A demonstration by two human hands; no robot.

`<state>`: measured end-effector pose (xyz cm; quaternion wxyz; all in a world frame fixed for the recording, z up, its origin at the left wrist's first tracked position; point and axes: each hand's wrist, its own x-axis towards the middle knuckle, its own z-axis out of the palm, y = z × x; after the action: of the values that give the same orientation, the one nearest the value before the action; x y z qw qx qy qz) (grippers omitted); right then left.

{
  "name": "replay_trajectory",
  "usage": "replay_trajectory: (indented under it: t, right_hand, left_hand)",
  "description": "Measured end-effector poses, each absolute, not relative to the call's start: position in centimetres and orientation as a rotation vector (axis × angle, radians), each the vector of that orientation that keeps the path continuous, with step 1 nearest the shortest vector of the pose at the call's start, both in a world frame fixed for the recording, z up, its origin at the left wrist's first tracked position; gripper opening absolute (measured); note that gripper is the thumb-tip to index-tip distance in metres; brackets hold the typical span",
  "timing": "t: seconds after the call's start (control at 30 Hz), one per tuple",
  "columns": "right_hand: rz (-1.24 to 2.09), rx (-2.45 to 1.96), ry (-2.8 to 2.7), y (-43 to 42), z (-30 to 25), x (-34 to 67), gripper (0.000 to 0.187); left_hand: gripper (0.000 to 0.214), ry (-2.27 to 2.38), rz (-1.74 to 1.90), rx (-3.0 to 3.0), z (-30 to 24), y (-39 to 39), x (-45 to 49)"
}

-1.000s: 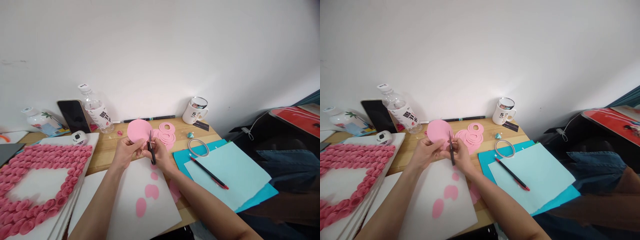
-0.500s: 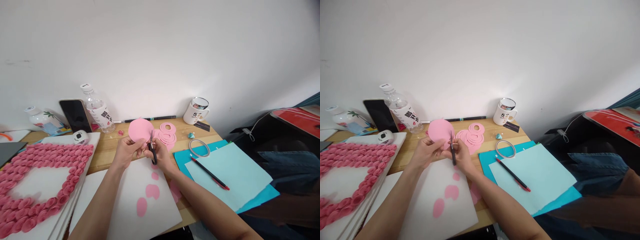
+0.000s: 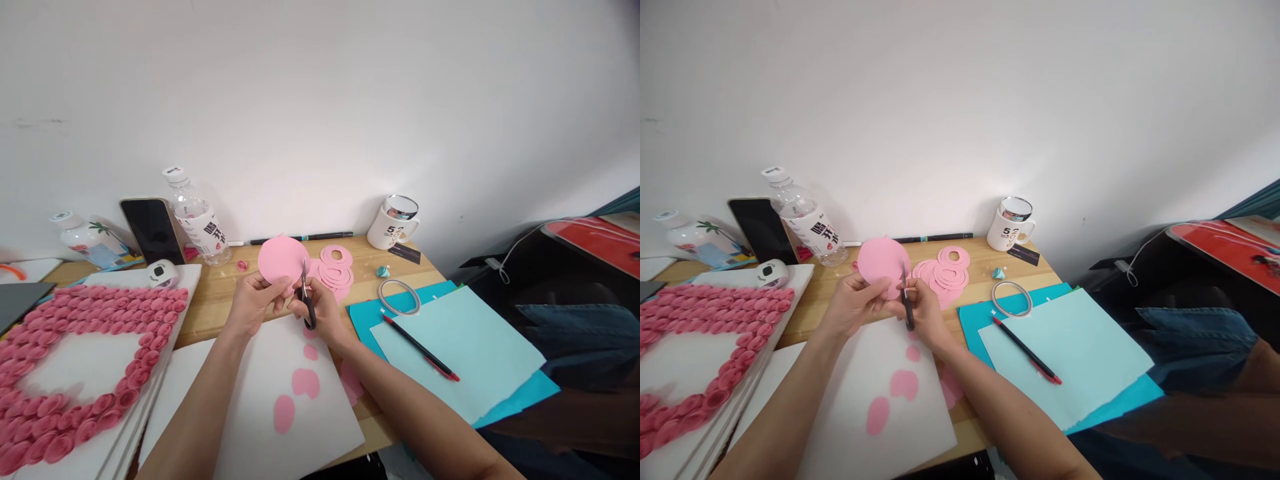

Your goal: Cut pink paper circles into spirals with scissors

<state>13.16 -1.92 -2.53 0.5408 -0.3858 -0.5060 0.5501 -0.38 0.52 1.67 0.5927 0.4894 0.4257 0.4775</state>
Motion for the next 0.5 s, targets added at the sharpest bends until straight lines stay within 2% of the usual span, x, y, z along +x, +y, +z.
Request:
replay_trajectory:
  t: [0.5]
  right_hand:
    - [1.336, -0.925, -1.186, -1.93, -2.77, 13.16, 0.027]
  left_hand:
    - [0.022, 0.976, 1.135, 1.138, 1.74, 0.59, -0.48]
